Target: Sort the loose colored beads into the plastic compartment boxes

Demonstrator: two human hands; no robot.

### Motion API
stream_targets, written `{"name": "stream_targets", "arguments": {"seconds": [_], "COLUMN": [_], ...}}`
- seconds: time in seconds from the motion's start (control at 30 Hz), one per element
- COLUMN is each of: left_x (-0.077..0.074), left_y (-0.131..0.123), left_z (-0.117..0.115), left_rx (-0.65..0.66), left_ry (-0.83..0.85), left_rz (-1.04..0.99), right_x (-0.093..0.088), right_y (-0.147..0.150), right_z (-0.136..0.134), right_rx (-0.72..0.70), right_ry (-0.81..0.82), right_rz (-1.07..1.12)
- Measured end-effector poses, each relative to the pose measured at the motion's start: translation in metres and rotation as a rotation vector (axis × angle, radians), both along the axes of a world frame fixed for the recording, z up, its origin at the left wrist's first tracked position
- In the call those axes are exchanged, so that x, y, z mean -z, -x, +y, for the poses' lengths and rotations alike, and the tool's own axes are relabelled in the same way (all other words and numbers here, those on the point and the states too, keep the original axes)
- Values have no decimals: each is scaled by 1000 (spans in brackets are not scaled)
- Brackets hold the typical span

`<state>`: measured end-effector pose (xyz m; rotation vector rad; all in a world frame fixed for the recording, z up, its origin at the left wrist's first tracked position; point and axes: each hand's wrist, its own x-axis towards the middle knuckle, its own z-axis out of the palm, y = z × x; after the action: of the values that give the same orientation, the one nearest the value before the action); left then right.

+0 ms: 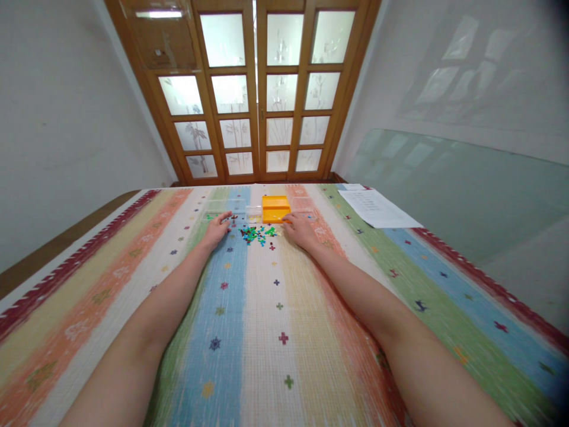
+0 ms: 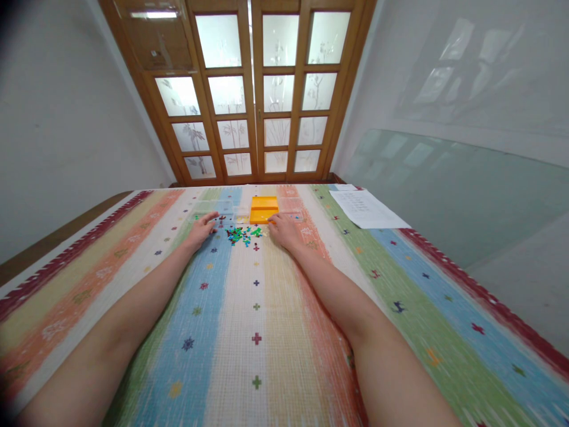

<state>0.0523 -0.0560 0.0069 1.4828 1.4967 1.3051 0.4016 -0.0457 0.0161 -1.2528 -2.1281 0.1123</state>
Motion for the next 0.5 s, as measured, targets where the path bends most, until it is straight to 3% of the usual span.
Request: {"name": "stream_targets", "arguments": {"seconds": [0.13,0.3,0.5], "left_x": [-1,-1,0], "left_y": [-2,-7,-4], "left_z": [-5,-10,-8], "left_rx": [27,157,129], "left_ry": [-119,-244,-255], "left_rz": [356,672,752], "right_x": [-2,-4,-6], "right_y": [1,1,2], "right_z": [-1,-4,-5], "right_rx": [-3,-4,-3], "right_ry": [6,4,15], "right_rz": [2,2,-4]}}
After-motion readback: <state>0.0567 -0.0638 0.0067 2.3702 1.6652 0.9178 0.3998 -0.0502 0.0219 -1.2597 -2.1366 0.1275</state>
